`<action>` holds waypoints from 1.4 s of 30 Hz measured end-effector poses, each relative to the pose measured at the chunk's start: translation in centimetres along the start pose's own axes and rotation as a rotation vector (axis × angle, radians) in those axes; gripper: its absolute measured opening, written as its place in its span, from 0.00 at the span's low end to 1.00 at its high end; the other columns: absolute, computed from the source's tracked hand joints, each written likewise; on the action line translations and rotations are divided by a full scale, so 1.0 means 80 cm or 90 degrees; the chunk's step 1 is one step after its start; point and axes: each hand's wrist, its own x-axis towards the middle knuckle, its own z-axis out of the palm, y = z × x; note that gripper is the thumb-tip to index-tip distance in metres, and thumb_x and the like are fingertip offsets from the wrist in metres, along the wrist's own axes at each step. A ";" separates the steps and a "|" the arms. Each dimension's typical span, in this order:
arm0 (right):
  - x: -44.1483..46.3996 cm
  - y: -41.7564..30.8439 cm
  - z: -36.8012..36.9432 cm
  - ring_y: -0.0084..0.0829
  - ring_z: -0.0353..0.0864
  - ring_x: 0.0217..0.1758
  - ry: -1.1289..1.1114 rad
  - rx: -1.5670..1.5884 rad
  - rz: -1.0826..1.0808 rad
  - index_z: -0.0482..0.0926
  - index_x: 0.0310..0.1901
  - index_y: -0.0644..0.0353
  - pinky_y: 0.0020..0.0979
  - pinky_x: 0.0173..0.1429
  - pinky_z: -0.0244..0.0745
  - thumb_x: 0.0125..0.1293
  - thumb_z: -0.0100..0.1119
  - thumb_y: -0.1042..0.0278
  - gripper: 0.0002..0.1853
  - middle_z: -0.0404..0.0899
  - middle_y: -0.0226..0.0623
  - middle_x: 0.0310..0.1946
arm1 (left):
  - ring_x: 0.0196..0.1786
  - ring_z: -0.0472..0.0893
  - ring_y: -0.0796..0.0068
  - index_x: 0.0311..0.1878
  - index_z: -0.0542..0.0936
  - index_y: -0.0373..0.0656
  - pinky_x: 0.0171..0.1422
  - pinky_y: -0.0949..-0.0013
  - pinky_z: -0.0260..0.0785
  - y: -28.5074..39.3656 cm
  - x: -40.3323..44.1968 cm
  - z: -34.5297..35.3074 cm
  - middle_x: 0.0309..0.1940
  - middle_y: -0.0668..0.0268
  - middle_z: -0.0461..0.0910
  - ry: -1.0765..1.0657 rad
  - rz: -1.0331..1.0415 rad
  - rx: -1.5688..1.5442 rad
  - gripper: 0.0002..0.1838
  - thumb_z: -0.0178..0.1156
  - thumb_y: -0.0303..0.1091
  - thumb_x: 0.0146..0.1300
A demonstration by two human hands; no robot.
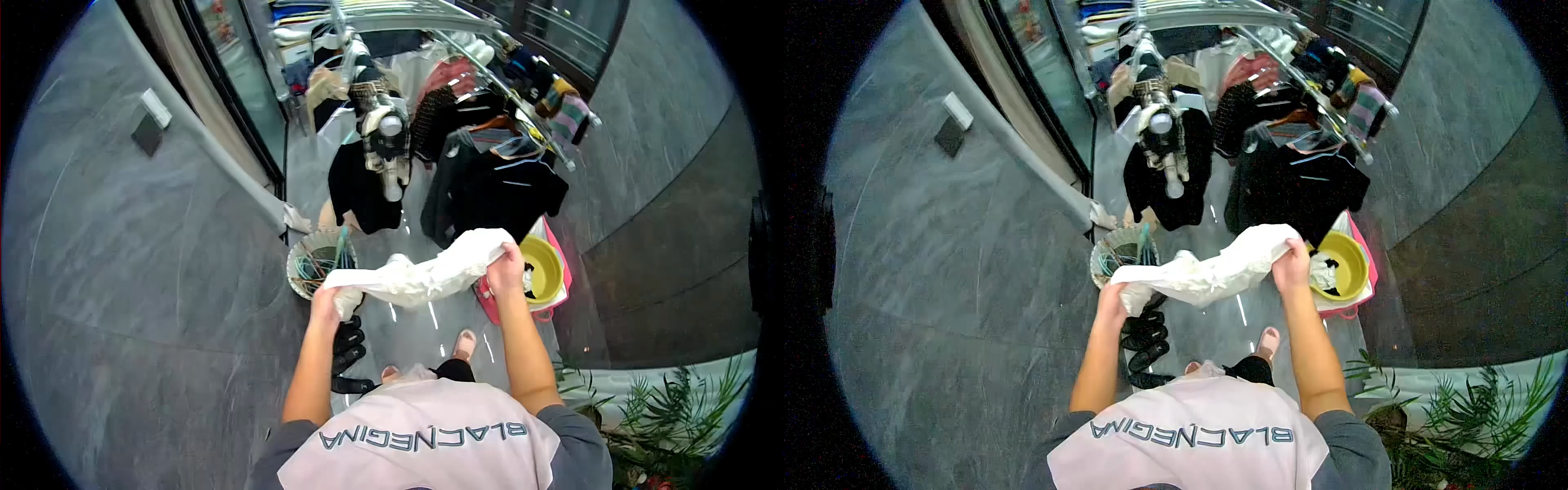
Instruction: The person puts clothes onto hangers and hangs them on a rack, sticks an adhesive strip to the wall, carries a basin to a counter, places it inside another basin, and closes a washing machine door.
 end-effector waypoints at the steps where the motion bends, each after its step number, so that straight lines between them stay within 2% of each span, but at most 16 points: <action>1: 0.018 -0.023 -0.003 0.41 0.72 0.56 -0.018 0.012 0.009 0.74 0.47 0.64 0.41 0.65 0.60 0.56 0.44 0.65 0.19 0.77 0.42 0.47 | 0.52 0.77 0.59 0.52 0.72 0.31 0.59 0.59 0.67 -0.002 0.005 0.006 0.49 0.54 0.77 0.017 -0.016 -0.047 0.17 0.52 0.30 0.61; 2: 0.042 -0.040 -0.015 0.41 0.72 0.56 -0.065 0.069 0.014 0.74 0.47 0.64 0.42 0.65 0.60 0.56 0.43 0.66 0.19 0.77 0.43 0.48 | 0.51 0.77 0.60 0.51 0.73 0.31 0.57 0.59 0.69 -0.027 0.030 -0.012 0.48 0.53 0.77 0.001 -0.033 -0.167 0.16 0.50 0.28 0.62; 3: -0.009 0.058 0.070 0.43 0.71 0.57 -0.059 0.165 0.013 0.73 0.48 0.65 0.43 0.66 0.59 0.55 0.43 0.65 0.21 0.76 0.45 0.50 | 0.51 0.77 0.60 0.51 0.73 0.31 0.56 0.59 0.70 0.102 -0.022 -0.121 0.48 0.52 0.77 0.024 -0.020 -0.109 0.15 0.48 0.27 0.62; 5: -0.009 0.039 0.094 0.44 0.70 0.59 -0.113 0.189 0.047 0.72 0.51 0.67 0.44 0.66 0.58 0.54 0.41 0.64 0.24 0.74 0.47 0.52 | 0.51 0.77 0.62 0.52 0.71 0.31 0.57 0.61 0.69 0.103 -0.059 -0.118 0.47 0.54 0.77 0.016 0.063 -0.087 0.17 0.51 0.27 0.60; 9: -0.024 0.073 0.176 0.46 0.71 0.58 -0.206 0.201 0.181 0.72 0.51 0.68 0.45 0.64 0.62 0.51 0.42 0.65 0.25 0.74 0.48 0.52 | 0.60 0.69 0.65 0.62 0.63 0.37 0.63 0.63 0.62 0.103 -0.109 -0.169 0.58 0.54 0.69 0.096 0.087 0.402 0.37 0.65 0.27 0.47; 11: -0.024 0.107 0.209 0.45 0.72 0.56 -0.260 0.166 0.231 0.73 0.46 0.66 0.44 0.63 0.64 0.50 0.42 0.66 0.22 0.75 0.47 0.50 | 0.65 0.64 0.63 0.65 0.59 0.37 0.67 0.62 0.57 0.088 -0.110 -0.175 0.62 0.54 0.65 -0.002 0.164 0.517 0.39 0.65 0.28 0.48; 13: -0.028 0.142 0.242 0.44 0.73 0.53 -0.396 0.231 0.315 0.75 0.42 0.65 0.42 0.61 0.65 0.49 0.44 0.68 0.18 0.76 0.46 0.47 | 0.66 0.61 0.65 0.67 0.59 0.44 0.68 0.60 0.53 0.095 -0.122 -0.143 0.64 0.59 0.63 -0.119 0.010 0.288 0.33 0.59 0.35 0.59; 15: -0.039 0.162 0.270 0.43 0.74 0.52 -0.396 0.212 0.377 0.76 0.38 0.65 0.41 0.60 0.66 0.49 0.44 0.70 0.15 0.77 0.44 0.44 | 0.64 0.63 0.67 0.66 0.60 0.47 0.66 0.59 0.54 0.088 -0.109 -0.113 0.63 0.61 0.64 -0.036 -0.077 0.213 0.31 0.55 0.44 0.61; 17: -0.031 0.187 0.275 0.42 0.74 0.52 -0.442 0.214 0.404 0.77 0.40 0.66 0.41 0.60 0.66 0.50 0.44 0.70 0.17 0.77 0.44 0.44 | 0.64 0.62 0.67 0.66 0.61 0.49 0.66 0.55 0.52 0.060 -0.077 -0.116 0.64 0.63 0.63 0.037 -0.076 0.202 0.33 0.54 0.52 0.60; 18: -0.034 0.189 0.281 0.42 0.74 0.52 -0.442 0.202 0.420 0.77 0.40 0.66 0.41 0.60 0.66 0.50 0.44 0.70 0.17 0.77 0.44 0.45 | 0.66 0.59 0.67 0.68 0.55 0.47 0.62 0.52 0.54 0.066 -0.076 -0.112 0.64 0.64 0.61 -0.016 -0.100 0.250 0.43 0.59 0.56 0.54; 23: -0.022 0.179 0.304 0.42 0.75 0.52 -0.504 0.195 0.385 0.78 0.41 0.67 0.42 0.59 0.66 0.51 0.45 0.69 0.18 0.77 0.43 0.44 | 0.59 0.67 0.69 0.72 0.47 0.53 0.64 0.50 0.54 0.051 -0.050 -0.124 0.59 0.66 0.67 -0.246 -0.177 0.112 0.45 0.63 0.43 0.55; 26: -0.019 0.159 0.294 0.44 0.75 0.49 -0.456 0.174 0.343 0.78 0.39 0.67 0.42 0.58 0.67 0.49 0.48 0.68 0.17 0.77 0.43 0.42 | 0.58 0.67 0.68 0.71 0.49 0.50 0.64 0.53 0.55 0.051 -0.061 -0.099 0.58 0.64 0.67 -0.137 -0.117 0.215 0.46 0.64 0.44 0.54; 29: -0.030 0.142 0.282 0.43 0.73 0.46 -0.422 0.187 0.345 0.78 0.31 0.64 0.41 0.55 0.68 0.48 0.49 0.67 0.12 0.75 0.41 0.36 | 0.63 0.64 0.67 0.70 0.51 0.42 0.65 0.65 0.56 0.024 -0.028 -0.090 0.62 0.58 0.64 -0.051 -0.089 0.160 0.44 0.63 0.42 0.56; 32: -0.031 0.137 0.262 0.43 0.72 0.47 -0.387 0.170 0.331 0.78 0.28 0.64 0.41 0.55 0.68 0.47 0.48 0.67 0.11 0.74 0.41 0.37 | 0.64 0.64 0.68 0.70 0.51 0.43 0.65 0.65 0.58 0.006 0.011 -0.081 0.63 0.59 0.63 -0.133 0.026 0.198 0.42 0.62 0.40 0.57; 36: -0.031 0.127 0.239 0.43 0.73 0.47 -0.322 0.160 0.302 0.76 0.27 0.65 0.43 0.55 0.68 0.47 0.45 0.68 0.12 0.75 0.41 0.37 | 0.47 0.75 0.81 0.49 0.78 0.39 0.54 0.73 0.63 0.050 0.003 -0.042 0.41 0.71 0.78 -0.256 -0.018 0.318 0.14 0.56 0.33 0.61; 42: -0.024 0.116 0.179 0.44 0.75 0.43 -0.340 0.103 0.290 0.73 0.23 0.64 0.40 0.54 0.69 0.47 0.44 0.67 0.10 0.76 0.43 0.35 | 0.42 0.80 0.66 0.47 0.68 0.42 0.45 0.65 0.75 0.114 -0.004 -0.043 0.39 0.62 0.77 -0.162 0.052 0.049 0.09 0.44 0.32 0.67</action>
